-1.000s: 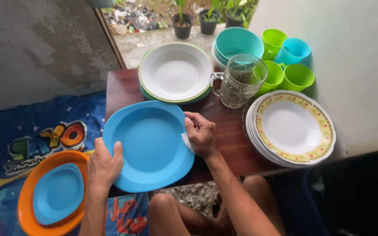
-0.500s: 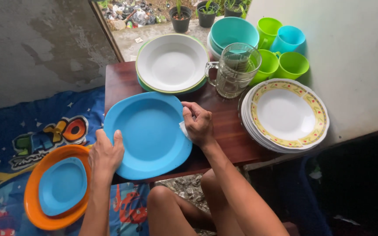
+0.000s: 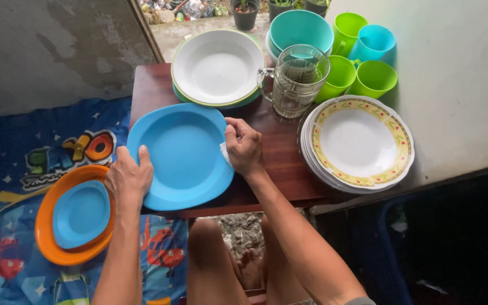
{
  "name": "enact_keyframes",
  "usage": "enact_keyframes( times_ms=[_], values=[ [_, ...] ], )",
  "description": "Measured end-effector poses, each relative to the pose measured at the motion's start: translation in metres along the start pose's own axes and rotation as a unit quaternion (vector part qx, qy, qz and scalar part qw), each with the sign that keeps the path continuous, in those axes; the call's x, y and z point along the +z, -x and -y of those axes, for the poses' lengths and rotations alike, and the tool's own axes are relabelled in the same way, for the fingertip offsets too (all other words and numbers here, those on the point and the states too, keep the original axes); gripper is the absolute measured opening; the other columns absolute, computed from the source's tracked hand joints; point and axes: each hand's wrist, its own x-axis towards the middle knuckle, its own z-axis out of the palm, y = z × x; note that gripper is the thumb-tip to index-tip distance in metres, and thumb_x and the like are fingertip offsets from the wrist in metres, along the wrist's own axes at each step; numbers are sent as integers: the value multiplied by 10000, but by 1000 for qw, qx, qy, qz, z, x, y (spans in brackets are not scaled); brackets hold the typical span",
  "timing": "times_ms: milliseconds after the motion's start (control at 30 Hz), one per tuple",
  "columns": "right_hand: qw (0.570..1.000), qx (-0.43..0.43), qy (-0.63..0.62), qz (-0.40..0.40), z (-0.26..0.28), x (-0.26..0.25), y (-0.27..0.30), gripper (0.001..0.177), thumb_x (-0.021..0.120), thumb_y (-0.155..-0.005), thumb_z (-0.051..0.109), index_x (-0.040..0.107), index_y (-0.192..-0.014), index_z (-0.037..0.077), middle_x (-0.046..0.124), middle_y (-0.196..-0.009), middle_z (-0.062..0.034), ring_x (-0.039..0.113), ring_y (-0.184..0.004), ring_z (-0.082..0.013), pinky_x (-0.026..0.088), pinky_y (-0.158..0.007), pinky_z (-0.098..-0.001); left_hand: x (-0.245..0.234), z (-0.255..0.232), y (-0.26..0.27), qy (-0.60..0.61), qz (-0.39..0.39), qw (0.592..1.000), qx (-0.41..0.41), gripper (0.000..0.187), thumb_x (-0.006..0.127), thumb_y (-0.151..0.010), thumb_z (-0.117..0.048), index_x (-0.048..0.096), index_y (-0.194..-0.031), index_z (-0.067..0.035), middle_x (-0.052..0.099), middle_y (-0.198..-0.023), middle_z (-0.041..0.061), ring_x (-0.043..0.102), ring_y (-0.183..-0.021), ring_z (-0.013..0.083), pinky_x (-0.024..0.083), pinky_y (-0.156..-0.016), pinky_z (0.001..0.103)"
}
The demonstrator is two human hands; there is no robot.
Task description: The person is wiping various plastic and ceramic dishes with a white cloth to clean or dry them.
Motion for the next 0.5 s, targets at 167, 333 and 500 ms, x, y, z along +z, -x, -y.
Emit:
enact_keyframes(
  times_ms=[167,333,500],
  values=[
    [1000,12,5,-1,0,-1,-10,254,602,-993,157,740,-1143,6,762,-816,-96,671,-695,-80,551,-634,-267,-6,-7,-3,6,12,1000,-15,532,517,-1012,-514,589,-1162,-9,682,-1067,353,630,-1008,566,476,-874,640],
    [995,88,-43,22,-4,2,-9,261,618,-981,166,732,-1150,5,791,-891,-64,694,-747,-61,561,-647,-251,-3,3,-12,12,67,997,-41,528,506,-998,-519,586,-1148,-19,675,-1080,356,621,-1027,573,470,-890,645],
    [988,146,-19,55,6,-1,-19,282,611,-997,162,724,-1197,-2,770,-879,-76,657,-746,-68,541,-658,-241,-12,5,-18,34,136,989,-39,508,485,-1000,-504,552,-1107,-12,675,-1053,355,615,-1014,574,459,-875,656]
  ],
)
